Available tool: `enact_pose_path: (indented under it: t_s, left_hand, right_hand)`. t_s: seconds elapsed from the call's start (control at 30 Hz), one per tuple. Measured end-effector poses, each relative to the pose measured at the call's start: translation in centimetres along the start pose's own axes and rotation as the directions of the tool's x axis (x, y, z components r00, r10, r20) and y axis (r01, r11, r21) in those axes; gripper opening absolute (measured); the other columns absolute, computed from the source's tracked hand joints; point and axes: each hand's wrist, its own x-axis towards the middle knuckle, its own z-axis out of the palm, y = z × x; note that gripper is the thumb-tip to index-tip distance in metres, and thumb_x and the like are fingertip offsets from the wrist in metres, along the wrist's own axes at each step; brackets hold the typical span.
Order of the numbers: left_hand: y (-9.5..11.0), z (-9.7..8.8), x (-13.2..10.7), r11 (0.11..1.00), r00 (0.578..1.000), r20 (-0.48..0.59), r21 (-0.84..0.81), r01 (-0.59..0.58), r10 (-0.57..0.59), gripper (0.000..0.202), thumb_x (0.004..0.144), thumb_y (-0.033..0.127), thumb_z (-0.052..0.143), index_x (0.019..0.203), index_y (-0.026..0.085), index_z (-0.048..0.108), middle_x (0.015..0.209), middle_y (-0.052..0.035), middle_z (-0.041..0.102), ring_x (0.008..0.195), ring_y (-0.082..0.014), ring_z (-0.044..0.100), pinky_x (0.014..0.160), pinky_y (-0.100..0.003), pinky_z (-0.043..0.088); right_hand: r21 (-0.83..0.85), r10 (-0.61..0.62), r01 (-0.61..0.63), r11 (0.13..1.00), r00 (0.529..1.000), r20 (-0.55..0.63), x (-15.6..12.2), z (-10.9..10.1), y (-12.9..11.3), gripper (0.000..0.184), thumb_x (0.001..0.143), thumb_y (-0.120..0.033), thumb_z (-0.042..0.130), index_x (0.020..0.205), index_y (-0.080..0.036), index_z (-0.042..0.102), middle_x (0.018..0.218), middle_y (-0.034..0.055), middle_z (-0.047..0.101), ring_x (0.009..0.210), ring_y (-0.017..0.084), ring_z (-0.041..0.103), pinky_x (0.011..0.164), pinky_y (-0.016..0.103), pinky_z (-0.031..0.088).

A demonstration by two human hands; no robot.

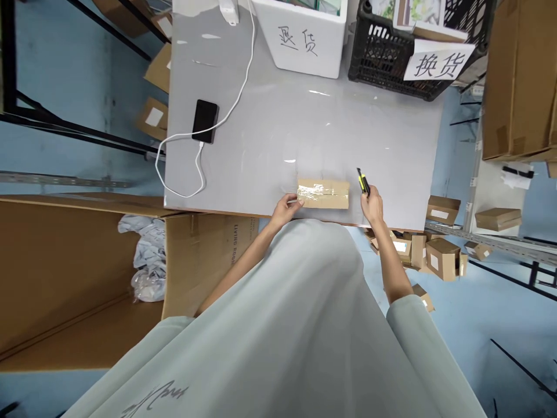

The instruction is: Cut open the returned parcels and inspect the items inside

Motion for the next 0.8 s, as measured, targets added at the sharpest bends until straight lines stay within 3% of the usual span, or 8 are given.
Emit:
enact_pose_path:
  t_s: [0.1, 0.17, 0.23, 0.3, 0.4, 0.8]
  left_hand:
    - [0.2, 1.3, 0.4, 1.000, 1.000, 0.018, 0.006, -0.024, 0.024, 0.050, 0.083, 0.053, 0.095, 0.115, 0.022, 0.072, 0.137, -0.0156, 0.082, 0.115, -0.0336, 0.084, 0.111, -0.052, 0.066]
    - [0.4, 1.7, 0.8, 0.999, 0.999, 0.006, 0.015, -0.037, 0.037, 0.046, 0.086, 0.052, 0.092, 0.113, 0.022, 0.073, 0.132, -0.0151, 0.083, 0.116, -0.0340, 0.083, 0.111, -0.052, 0.066]
    - [0.4, 1.7, 1.2, 0.999, 0.999, 0.012, 0.028, -0.039, 0.038, 0.042, 0.087, 0.051, 0.092, 0.112, 0.021, 0.074, 0.127, -0.0140, 0.084, 0.119, -0.0344, 0.082, 0.112, -0.050, 0.066]
    - [0.4, 1.4, 1.5, 0.998, 0.999, 0.040, 0.042, -0.038, 0.037, 0.041, 0.087, 0.050, 0.092, 0.112, 0.021, 0.075, 0.125, -0.0134, 0.084, 0.121, -0.0348, 0.080, 0.113, -0.050, 0.065]
    - [0.3, 1.0, 1.4, 0.997, 0.995, 0.081, 0.050, -0.054, 0.050, 0.041, 0.089, 0.050, 0.091, 0.113, 0.019, 0.077, 0.128, -0.0146, 0.083, 0.124, -0.0351, 0.079, 0.114, -0.049, 0.064]
    - [-0.2, 1.4, 1.4, 0.999, 0.997, 0.065, 0.009, -0.039, 0.039, 0.044, 0.089, 0.051, 0.093, 0.114, 0.019, 0.076, 0.131, -0.0149, 0.083, 0.124, -0.0351, 0.080, 0.117, -0.053, 0.064]
  right_hand:
    - [0.005, -0.187, 0.188, 0.982, 0.977, 0.101, -1.1, -0.6, -2.9, 0.044, 0.115, -0.043, 0.055, 0.150, -0.022, 0.069, 0.128, 0.0133, 0.084, 0.111, 0.036, 0.078, 0.105, 0.047, 0.058]
    - [-0.019, -0.341, 0.352, 0.936, 0.916, 0.210, -1.7, -0.2, -4.9, 0.046, 0.117, -0.049, 0.054, 0.154, -0.025, 0.070, 0.144, 0.0123, 0.082, 0.126, 0.037, 0.077, 0.109, 0.046, 0.059]
    - [-0.080, -0.400, 0.451, 0.889, 0.850, 0.344, -2.1, 0.6, -6.5, 0.047, 0.119, -0.049, 0.051, 0.154, -0.025, 0.072, 0.149, 0.0122, 0.080, 0.130, 0.037, 0.077, 0.108, 0.045, 0.060]
    - [-0.147, -0.397, 0.505, 0.850, 0.799, 0.451, -2.1, 1.3, -7.6, 0.047, 0.121, -0.049, 0.048, 0.155, -0.025, 0.072, 0.148, 0.0130, 0.081, 0.128, 0.037, 0.078, 0.105, 0.045, 0.062]
    - [-0.216, -0.398, 0.568, 0.794, 0.755, 0.521, -1.8, 1.7, -8.3, 0.050, 0.123, -0.047, 0.044, 0.160, -0.026, 0.069, 0.149, 0.0144, 0.081, 0.126, 0.036, 0.079, 0.103, 0.045, 0.062]
    - [-0.359, -0.359, 0.652, 0.668, 0.705, 0.612, -1.4, 1.5, -11.1, 0.049, 0.124, -0.040, 0.041, 0.162, -0.024, 0.067, 0.144, 0.0162, 0.080, 0.117, 0.035, 0.079, 0.096, 0.042, 0.058]
